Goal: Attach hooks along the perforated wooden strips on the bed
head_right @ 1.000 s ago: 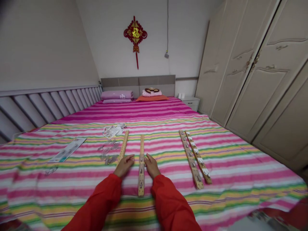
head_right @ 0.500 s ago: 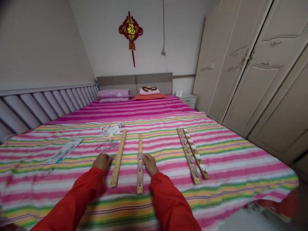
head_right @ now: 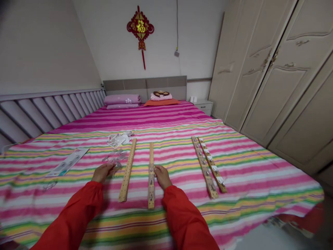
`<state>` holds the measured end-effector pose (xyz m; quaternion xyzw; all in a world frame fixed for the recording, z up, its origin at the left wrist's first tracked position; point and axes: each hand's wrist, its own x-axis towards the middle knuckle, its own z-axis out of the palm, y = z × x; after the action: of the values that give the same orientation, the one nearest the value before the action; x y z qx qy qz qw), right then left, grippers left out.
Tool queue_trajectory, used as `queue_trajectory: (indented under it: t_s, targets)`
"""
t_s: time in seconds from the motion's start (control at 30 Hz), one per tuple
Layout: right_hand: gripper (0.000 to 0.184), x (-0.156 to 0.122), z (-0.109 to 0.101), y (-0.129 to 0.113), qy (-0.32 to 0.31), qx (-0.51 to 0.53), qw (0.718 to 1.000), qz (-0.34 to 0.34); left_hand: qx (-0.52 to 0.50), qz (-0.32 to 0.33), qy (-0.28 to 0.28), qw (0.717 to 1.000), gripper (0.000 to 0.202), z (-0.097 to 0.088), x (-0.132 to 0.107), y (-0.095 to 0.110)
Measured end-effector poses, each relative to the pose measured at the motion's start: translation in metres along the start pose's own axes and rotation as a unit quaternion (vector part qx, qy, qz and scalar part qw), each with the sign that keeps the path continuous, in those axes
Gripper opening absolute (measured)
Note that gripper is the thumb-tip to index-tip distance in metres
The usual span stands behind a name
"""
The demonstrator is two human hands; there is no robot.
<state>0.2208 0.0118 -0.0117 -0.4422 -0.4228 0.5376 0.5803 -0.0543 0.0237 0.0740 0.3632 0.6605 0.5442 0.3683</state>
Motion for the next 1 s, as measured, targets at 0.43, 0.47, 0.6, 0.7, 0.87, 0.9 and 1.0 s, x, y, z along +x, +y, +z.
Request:
queue_trajectory:
  t_s: [0.43, 0.47, 0.6, 0.7, 0.87, 0.9, 1.0]
  targets:
    - [0.032, -0.001, 0.0, 0.0, 0.004, -0.011, 1.0, -0.007, -0.148, -0.12, 0.025, 0.981, 0.01, 0.006, -0.006, 0.016]
    - [0.031, -0.001, 0.0, 0.0, 0.004, -0.01, 1.0, -0.007, -0.15, -0.122, 0.024, 0.981, 0.011, 0.006, -0.006, 0.016]
    - [0.031, -0.002, -0.001, -0.003, -0.005, -0.005, 1.0, -0.008, -0.161, -0.13, 0.029, 0.978, 0.013, 0.01, -0.007, 0.019]
    - [0.032, -0.003, -0.001, -0.004, -0.006, 0.001, 1.0, -0.003, -0.194, -0.125, 0.031, 0.973, 0.016, 0.012, -0.009, 0.023]
    - [0.029, -0.001, 0.0, -0.003, 0.007, 0.026, 1.0, -0.001, -0.246, -0.094, -0.064, 0.963, 0.01, 0.016, -0.023, 0.031]
    - [0.03, -0.001, 0.001, -0.003, 0.011, 0.036, 0.999, 0.005, -0.249, -0.095, -0.094, 0.959, 0.009, 0.018, -0.029, 0.032]
    - [0.034, -0.003, -0.001, -0.005, 0.013, 0.06, 0.998, 0.031, -0.242, -0.118, -0.171, 0.948, 0.007, 0.031, -0.049, 0.031]
